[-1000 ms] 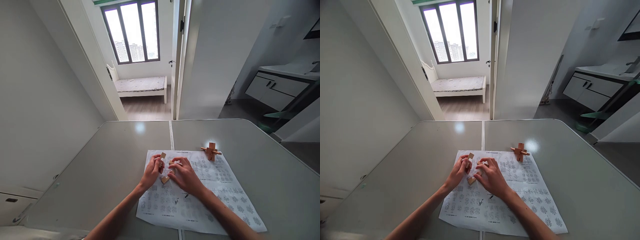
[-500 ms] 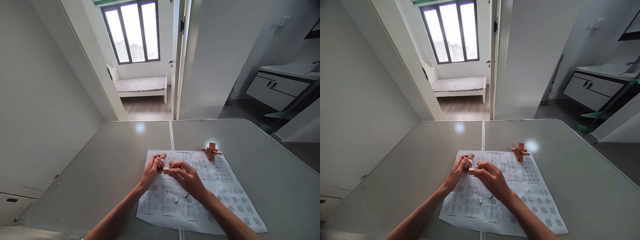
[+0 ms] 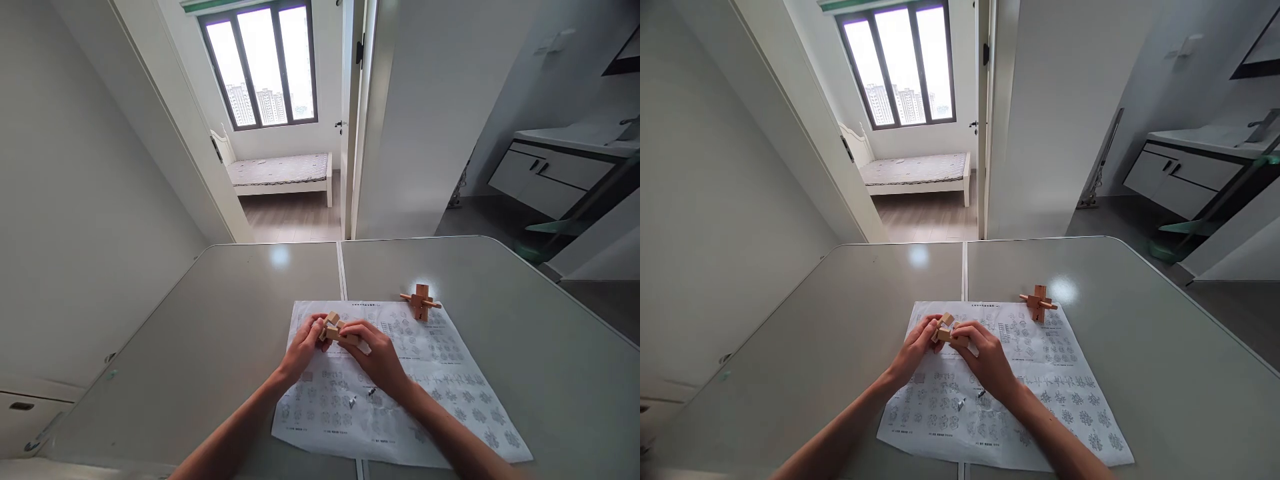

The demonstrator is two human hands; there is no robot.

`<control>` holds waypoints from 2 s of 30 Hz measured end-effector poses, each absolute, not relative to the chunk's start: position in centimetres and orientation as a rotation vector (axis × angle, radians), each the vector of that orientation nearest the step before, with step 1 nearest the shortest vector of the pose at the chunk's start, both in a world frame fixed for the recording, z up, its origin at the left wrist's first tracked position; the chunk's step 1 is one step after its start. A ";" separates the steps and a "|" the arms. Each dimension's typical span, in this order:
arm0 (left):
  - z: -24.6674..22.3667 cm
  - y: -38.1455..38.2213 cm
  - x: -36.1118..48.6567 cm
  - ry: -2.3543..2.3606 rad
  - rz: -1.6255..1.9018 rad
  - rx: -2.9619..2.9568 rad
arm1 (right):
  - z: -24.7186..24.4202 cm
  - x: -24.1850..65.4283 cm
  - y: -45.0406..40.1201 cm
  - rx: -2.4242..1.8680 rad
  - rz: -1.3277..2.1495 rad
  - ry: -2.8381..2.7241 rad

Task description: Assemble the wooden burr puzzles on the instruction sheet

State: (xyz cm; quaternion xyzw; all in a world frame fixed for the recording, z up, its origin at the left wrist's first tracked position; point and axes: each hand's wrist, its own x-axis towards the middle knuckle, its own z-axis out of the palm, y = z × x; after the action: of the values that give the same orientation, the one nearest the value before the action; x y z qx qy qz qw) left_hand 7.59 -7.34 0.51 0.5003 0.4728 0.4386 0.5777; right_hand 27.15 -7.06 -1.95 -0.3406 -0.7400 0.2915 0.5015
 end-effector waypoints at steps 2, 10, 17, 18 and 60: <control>0.5 -7.4 7.6 1.064 1.012 1.170 | -2.0 27.2 -6.9 -0.834 0.797 -1.742; 0.6 -7.9 7.6 1.028 0.899 1.184 | -1.8 27.5 -6.5 -0.705 1.398 -1.556; 0.5 -7.9 8.2 1.147 1.007 1.234 | -2.2 27.3 -6.4 -0.809 1.144 -1.616; 0.3 -7.7 8.1 1.184 1.053 1.242 | -2.3 27.2 -6.4 -0.832 1.078 -1.626; 0.5 -7.7 7.6 1.045 0.837 1.321 | -1.4 28.5 -5.7 -1.150 0.936 -1.261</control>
State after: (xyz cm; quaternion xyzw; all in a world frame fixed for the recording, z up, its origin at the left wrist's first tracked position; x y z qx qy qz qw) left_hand 7.58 -7.66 0.47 0.5673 0.4486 0.3597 0.5895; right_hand 28.51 -5.70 -1.43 -0.4884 -0.5356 0.3976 0.5626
